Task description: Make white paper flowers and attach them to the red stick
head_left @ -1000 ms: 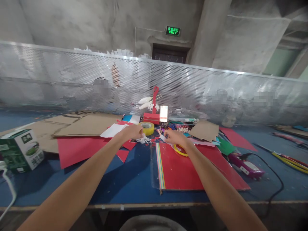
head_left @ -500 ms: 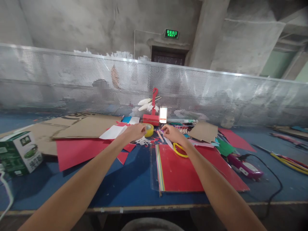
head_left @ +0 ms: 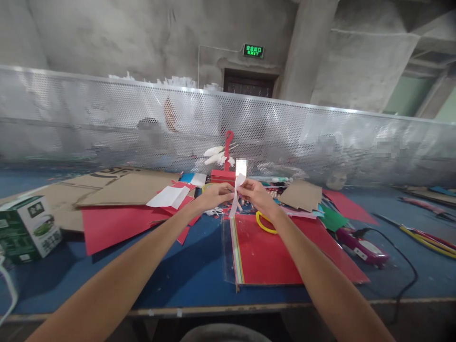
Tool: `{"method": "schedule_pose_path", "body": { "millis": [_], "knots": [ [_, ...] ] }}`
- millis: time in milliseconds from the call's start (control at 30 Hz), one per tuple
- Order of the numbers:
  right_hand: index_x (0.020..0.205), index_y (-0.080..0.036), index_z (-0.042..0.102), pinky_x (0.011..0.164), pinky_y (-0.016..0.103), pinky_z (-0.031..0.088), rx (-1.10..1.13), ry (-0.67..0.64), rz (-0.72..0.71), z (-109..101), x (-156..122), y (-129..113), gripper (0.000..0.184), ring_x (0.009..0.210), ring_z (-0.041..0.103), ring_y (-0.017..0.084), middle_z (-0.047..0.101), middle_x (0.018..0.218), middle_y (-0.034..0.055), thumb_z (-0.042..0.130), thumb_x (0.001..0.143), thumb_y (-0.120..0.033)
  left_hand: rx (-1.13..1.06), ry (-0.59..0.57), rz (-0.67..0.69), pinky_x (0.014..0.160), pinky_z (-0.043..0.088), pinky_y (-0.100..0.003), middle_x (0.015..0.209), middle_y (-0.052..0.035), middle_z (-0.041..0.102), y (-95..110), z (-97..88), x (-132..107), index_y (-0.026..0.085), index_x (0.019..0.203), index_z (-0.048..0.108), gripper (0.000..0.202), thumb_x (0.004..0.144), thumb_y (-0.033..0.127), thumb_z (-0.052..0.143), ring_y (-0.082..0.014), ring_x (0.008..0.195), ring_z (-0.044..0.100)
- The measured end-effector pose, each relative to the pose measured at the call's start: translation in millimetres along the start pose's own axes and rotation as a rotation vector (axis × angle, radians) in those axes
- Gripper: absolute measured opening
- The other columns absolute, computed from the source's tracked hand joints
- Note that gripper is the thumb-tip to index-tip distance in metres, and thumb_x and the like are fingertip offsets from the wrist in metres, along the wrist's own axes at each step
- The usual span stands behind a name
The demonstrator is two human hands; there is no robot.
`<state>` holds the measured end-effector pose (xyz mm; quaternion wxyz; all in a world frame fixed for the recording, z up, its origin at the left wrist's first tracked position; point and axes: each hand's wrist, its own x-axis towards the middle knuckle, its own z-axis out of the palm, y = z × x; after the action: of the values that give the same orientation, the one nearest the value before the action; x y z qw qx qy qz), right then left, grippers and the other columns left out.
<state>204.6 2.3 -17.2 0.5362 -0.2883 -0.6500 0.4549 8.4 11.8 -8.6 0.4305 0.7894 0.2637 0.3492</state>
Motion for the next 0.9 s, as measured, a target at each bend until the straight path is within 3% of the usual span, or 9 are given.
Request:
{"method": "schedule_pose_path", "body": {
  "millis": [133,267,400,500,733,900],
  "knots": [
    [0.080,-0.016,0.060,0.057,0.023,0.040,0.016,0.013,0.019,-1,0,3,0.031,0.061,0.050,0.009,0.055,0.070,-0.0025,0.077,0.070,-0.040,-0.027,0.043,-0.018,0.073,0.049,-0.027,0.085,-0.0046,0.069,1,1.5,0,0.017,0.092,0.063,0.030,0.079,0.044,0.065,-0.0142,0.078,0.064],
    [0.078,-0.016,0.060,0.055,0.022,0.039,-0.020,-0.007,0.044,2,-2,0,0.034,0.059,0.048,0.008,0.054,0.069,-0.0024,0.077,0.068,-0.045,0.048,0.089,-0.036,0.064,0.047,-0.024,0.077,-0.0017,0.066,-1,3.9,3,0.017,0.082,0.061,0.026,0.077,0.042,0.066,-0.0119,0.067,0.060],
    [0.091,-0.017,0.062,0.055,0.021,0.041,-0.005,-0.006,0.093,6,-4,-5,0.040,0.065,0.053,0.011,0.058,0.075,0.0001,0.075,0.069,-0.047,0.056,0.163,-0.040,0.061,0.045,-0.023,0.071,-0.0009,0.062,-7,3.4,7,0.017,0.073,0.056,0.023,0.076,0.037,0.066,-0.0107,0.063,0.056],
    [0.096,-0.018,0.064,0.056,0.021,0.043,-0.058,-0.025,0.067,8,-5,-8,0.040,0.071,0.056,0.012,0.061,0.083,0.0019,0.078,0.067,-0.040,0.036,0.207,-0.039,0.061,0.044,-0.024,0.069,-0.0008,0.061,-9,2.2,7,0.017,0.071,0.054,0.023,0.073,0.035,0.068,-0.0105,0.061,0.055],
    [0.096,-0.018,0.064,0.061,0.024,0.047,-0.109,-0.022,0.028,8,-4,-6,0.034,0.071,0.058,0.012,0.062,0.083,0.0013,0.076,0.067,-0.033,-0.001,0.186,-0.089,0.062,0.043,-0.025,0.071,-0.0026,0.062,-1,0.9,3,0.015,0.074,0.059,0.028,0.071,0.040,0.070,-0.0117,0.063,0.056],
    [0.094,-0.018,0.063,0.059,0.023,0.047,-0.126,-0.008,0.065,10,-5,-9,0.033,0.068,0.057,0.012,0.063,0.081,0.0018,0.073,0.070,-0.038,0.018,0.191,-0.106,0.064,0.043,-0.025,0.075,-0.0048,0.065,2,-0.7,2,0.014,0.079,0.064,0.032,0.071,0.044,0.070,-0.0135,0.068,0.059]
  ]
}}
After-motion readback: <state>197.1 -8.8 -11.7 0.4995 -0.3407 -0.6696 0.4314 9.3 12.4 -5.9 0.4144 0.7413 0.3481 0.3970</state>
